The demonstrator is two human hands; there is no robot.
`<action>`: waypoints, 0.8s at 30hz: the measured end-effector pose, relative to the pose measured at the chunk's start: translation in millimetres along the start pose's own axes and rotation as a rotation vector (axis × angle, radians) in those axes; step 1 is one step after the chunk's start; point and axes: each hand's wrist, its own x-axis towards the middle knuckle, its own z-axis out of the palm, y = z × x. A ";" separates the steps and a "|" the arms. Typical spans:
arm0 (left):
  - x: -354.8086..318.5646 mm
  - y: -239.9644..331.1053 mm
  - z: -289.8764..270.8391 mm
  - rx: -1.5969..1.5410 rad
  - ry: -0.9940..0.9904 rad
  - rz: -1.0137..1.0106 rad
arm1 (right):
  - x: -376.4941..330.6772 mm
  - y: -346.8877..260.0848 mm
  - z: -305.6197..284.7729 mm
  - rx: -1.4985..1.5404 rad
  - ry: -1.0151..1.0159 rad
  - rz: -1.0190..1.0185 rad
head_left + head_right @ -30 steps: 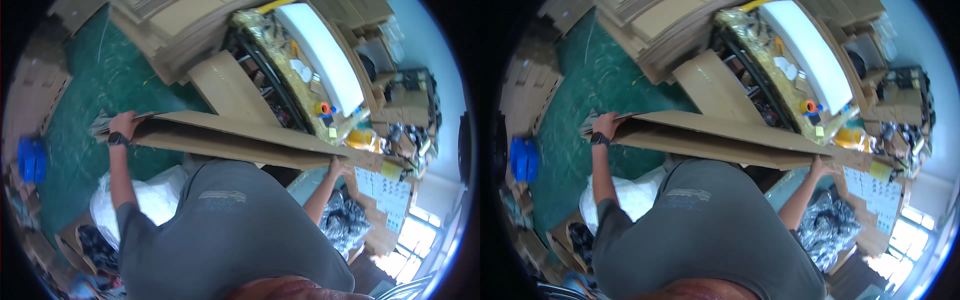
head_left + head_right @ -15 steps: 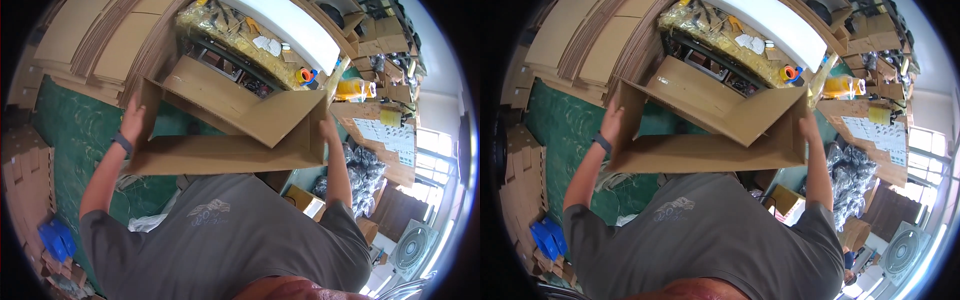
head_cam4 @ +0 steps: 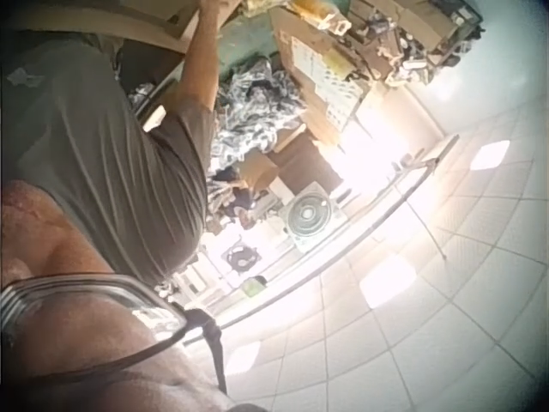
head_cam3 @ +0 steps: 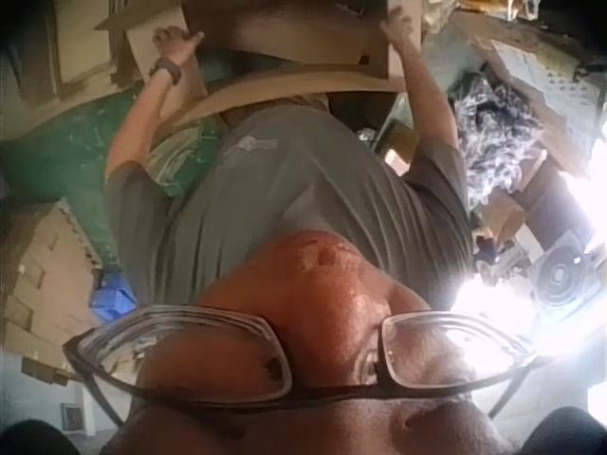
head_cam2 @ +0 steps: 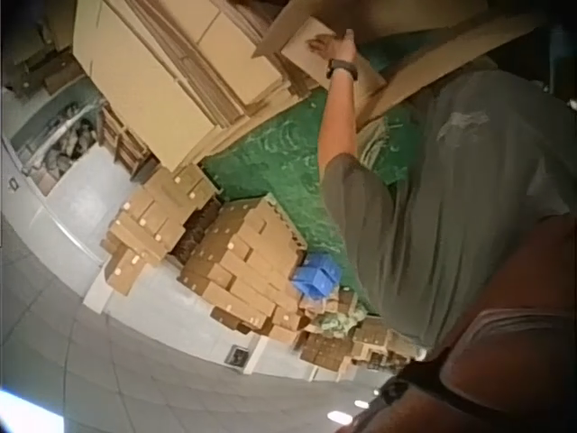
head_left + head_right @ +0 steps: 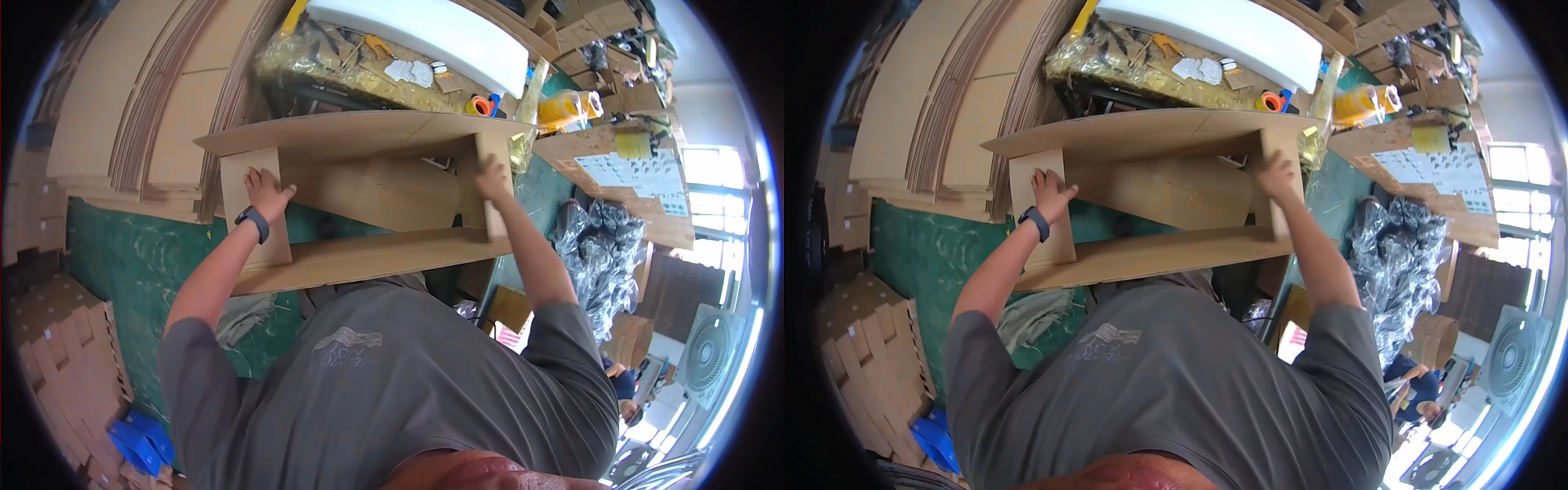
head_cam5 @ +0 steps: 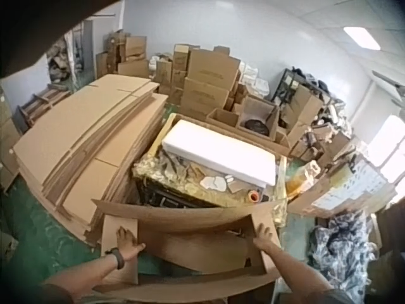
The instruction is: The person is packing individual bicycle seats into cardboard boxes in a warehouse environment.
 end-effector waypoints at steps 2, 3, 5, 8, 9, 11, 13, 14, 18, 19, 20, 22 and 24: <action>-21.3 3.3 -26.3 0.234 -0.178 0.002 | -48.2 -61.8 -4.0 -0.274 -0.211 -0.060; -37.2 -1.6 -32.3 0.124 -0.308 0.149 | -59.9 -70.1 -12.2 -0.381 -0.291 -0.068; -76.2 32.2 -75.7 0.031 -0.829 0.245 | -47.3 -53.0 -10.4 -0.366 -0.283 -0.017; -174.0 36.4 -87.4 0.029 -0.792 0.642 | -52.3 -71.2 -52.3 -0.678 -0.407 -0.100; -165.7 36.8 -84.9 0.045 -0.780 0.639 | -57.6 -90.4 -76.2 -0.447 -0.404 -0.291; -142.4 36.7 -81.8 -0.270 -0.884 0.302 | -80.3 -132.3 -126.7 -0.058 -0.042 -0.709; -103.9 91.1 -111.3 -0.054 -0.646 0.225 | -93.6 -172.3 -155.2 0.061 0.635 -1.054; -85.9 92.2 -97.7 0.046 -0.553 0.200 | -73.9 -184.0 -167.2 0.002 0.959 -1.181; -69.7 87.8 -10.8 0.329 0.291 0.281 | -12.7 -154.1 -133.6 -0.177 0.326 -0.872; -80.3 81.9 8.2 0.318 0.381 0.179 | -34.1 -136.6 -116.2 -0.122 0.497 -0.952; -91.9 86.5 14.4 0.313 0.449 0.155 | -40.1 -112.5 -88.1 0.018 0.667 -1.040; -113.0 89.5 35.3 0.458 0.670 0.223 | -76.7 -79.3 -60.5 0.017 0.439 -1.144; -104.9 122.3 41.6 0.435 0.742 0.353 | -74.5 -45.3 -40.3 0.099 0.385 -1.200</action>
